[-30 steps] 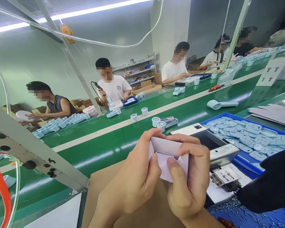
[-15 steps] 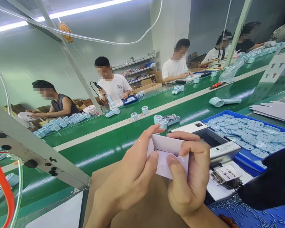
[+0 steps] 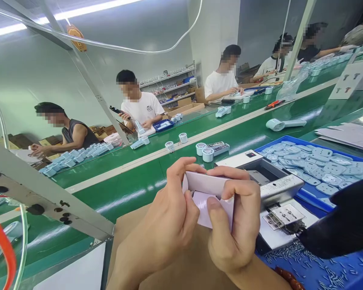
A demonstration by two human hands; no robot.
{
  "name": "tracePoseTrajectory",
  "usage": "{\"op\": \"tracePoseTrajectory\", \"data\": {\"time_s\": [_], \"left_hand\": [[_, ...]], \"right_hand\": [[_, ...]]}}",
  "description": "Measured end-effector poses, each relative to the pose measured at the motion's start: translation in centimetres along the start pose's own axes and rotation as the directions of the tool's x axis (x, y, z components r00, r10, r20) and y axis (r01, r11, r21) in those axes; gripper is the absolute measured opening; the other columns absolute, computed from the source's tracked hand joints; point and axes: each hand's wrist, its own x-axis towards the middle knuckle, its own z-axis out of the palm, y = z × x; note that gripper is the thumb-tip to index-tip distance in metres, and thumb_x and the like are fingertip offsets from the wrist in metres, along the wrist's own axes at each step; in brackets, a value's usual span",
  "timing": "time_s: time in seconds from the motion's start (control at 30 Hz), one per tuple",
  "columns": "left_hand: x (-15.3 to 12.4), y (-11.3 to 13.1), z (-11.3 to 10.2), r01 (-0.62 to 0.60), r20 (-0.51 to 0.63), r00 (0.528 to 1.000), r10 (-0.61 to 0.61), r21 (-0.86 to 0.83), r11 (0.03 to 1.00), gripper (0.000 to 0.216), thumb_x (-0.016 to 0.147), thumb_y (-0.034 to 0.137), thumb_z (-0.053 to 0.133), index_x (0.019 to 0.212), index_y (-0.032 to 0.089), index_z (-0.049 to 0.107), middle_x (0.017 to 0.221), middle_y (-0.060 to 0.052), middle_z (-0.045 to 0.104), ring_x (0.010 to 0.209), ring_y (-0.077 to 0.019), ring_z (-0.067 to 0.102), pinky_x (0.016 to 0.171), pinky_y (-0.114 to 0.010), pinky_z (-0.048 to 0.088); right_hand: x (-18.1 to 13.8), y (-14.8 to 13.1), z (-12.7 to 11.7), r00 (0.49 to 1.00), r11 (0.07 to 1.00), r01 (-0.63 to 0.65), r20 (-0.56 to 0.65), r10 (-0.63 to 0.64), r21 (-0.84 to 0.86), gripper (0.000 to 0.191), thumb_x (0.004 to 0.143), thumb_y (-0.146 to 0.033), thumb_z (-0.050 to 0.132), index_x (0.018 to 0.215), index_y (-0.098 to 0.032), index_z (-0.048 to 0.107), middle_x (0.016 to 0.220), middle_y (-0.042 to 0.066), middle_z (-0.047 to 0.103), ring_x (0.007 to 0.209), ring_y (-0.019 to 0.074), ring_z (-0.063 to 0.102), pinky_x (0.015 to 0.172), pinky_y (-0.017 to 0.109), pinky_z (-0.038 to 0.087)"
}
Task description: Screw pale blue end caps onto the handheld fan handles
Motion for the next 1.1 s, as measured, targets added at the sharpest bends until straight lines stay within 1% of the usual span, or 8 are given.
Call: {"op": "tracePoseTrajectory", "data": {"time_s": [0.17, 0.33, 0.4, 0.5, 0.6, 0.73, 0.97, 1.1], "left_hand": [[0.2, 0.3, 0.5, 0.009, -0.038, 0.999, -0.011, -0.031, 0.999, 0.038, 0.125, 0.028, 0.031, 0.161, 0.036, 0.025, 0.157, -0.014, 0.063, 0.122, -0.0258, 0.075, 0.101, -0.047, 0.063], [-0.1, 0.4, -0.6, 0.008, -0.079, 0.997, -0.010, -0.023, 1.000, 0.042, 0.125, 0.032, 0.045, 0.164, 0.044, 0.034, 0.178, -0.006, 0.053, 0.163, -0.0274, 0.058, 0.129, -0.049, 0.053], [-0.3, 0.6, -1.2, 0.009, -0.118, 0.993, -0.010, -0.006, 1.000, 0.044, 0.125, 0.039, 0.050, 0.167, 0.047, 0.037, 0.180, -0.003, 0.055, 0.165, -0.0280, 0.058, 0.127, -0.046, 0.055], [-0.4, 0.7, -1.9, 0.046, -0.091, 0.995, -0.044, 0.024, 0.999, 0.043, 0.125, 0.044, 0.048, 0.168, 0.042, 0.052, 0.147, -0.006, 0.078, 0.125, -0.0264, 0.080, 0.094, -0.036, 0.066], [-0.5, 0.8, -2.1, 0.090, -0.073, 0.994, -0.083, 0.099, 0.991, 0.046, 0.123, 0.041, 0.052, 0.168, 0.038, 0.061, 0.108, -0.003, 0.082, 0.084, -0.0194, 0.075, 0.062, -0.025, 0.054], [-0.4, 1.1, -2.0, 0.028, -0.099, 0.995, -0.009, 0.190, 0.981, 0.054, 0.114, 0.022, 0.056, 0.167, 0.033, 0.062, 0.091, 0.002, 0.078, 0.070, -0.0129, 0.065, 0.061, -0.019, 0.053], [-0.7, 1.7, -2.1, 0.005, -0.091, 0.996, 0.015, 0.215, 0.977, 0.050, 0.114, 0.022, 0.058, 0.162, 0.035, 0.063, 0.106, 0.000, 0.084, 0.071, -0.0135, 0.071, 0.069, -0.024, 0.063], [-1.3, 1.9, -2.6, -0.017, -0.098, 0.994, 0.039, 0.211, 0.977, 0.052, 0.117, 0.031, 0.059, 0.166, 0.044, 0.047, 0.142, -0.004, 0.082, 0.100, -0.0212, 0.086, 0.079, -0.030, 0.071]], "right_hand": [[0.2, 0.1, -0.3, 1.000, 1.000, -0.014, 0.006, 0.014, -0.009, 0.013, 0.106, -0.017, 0.060, 0.108, -0.023, 0.049, 0.122, 0.006, 0.063, 0.115, 0.0196, 0.063, 0.093, 0.038, 0.054], [0.3, 0.1, -0.1, 1.000, 1.000, 0.022, -0.011, -0.022, 0.022, 0.016, 0.104, -0.016, 0.062, 0.112, -0.023, 0.051, 0.123, 0.005, 0.063, 0.119, 0.0194, 0.063, 0.099, 0.038, 0.054], [0.3, -0.1, 0.0, 0.999, 0.999, 0.035, -0.017, -0.035, 0.023, 0.016, 0.105, -0.013, 0.059, 0.114, -0.023, 0.050, 0.125, 0.006, 0.063, 0.119, 0.0205, 0.062, 0.100, 0.040, 0.054], [0.2, -0.2, 0.0, 0.999, 0.999, 0.051, 0.003, -0.051, 0.013, 0.016, 0.105, -0.013, 0.057, 0.114, -0.023, 0.049, 0.126, 0.006, 0.063, 0.117, 0.0208, 0.062, 0.097, 0.041, 0.054], [0.0, -0.3, 0.1, 0.997, 0.997, 0.071, 0.018, -0.071, -0.008, 0.017, 0.103, -0.015, 0.059, 0.114, -0.022, 0.048, 0.125, 0.005, 0.062, 0.117, 0.0170, 0.062, 0.098, 0.037, 0.054], [-0.2, -0.5, 0.0, 0.994, 0.994, 0.103, 0.037, -0.101, -0.047, 0.017, 0.101, -0.011, 0.056, 0.112, -0.020, 0.048, 0.129, 0.005, 0.060, 0.121, 0.0154, 0.060, 0.104, 0.037, 0.052], [-0.2, -0.5, -0.1, 0.990, 0.988, 0.134, 0.059, -0.130, -0.072, 0.023, 0.095, -0.009, 0.058, 0.113, -0.020, 0.048, 0.127, 0.006, 0.059, 0.120, 0.0175, 0.060, 0.101, 0.039, 0.054], [0.1, -0.4, -0.1, 0.995, 0.995, 0.095, 0.036, -0.095, -0.027, 0.022, 0.098, -0.009, 0.057, 0.115, -0.021, 0.049, 0.125, 0.005, 0.060, 0.122, 0.0174, 0.061, 0.099, 0.038, 0.055]]}}
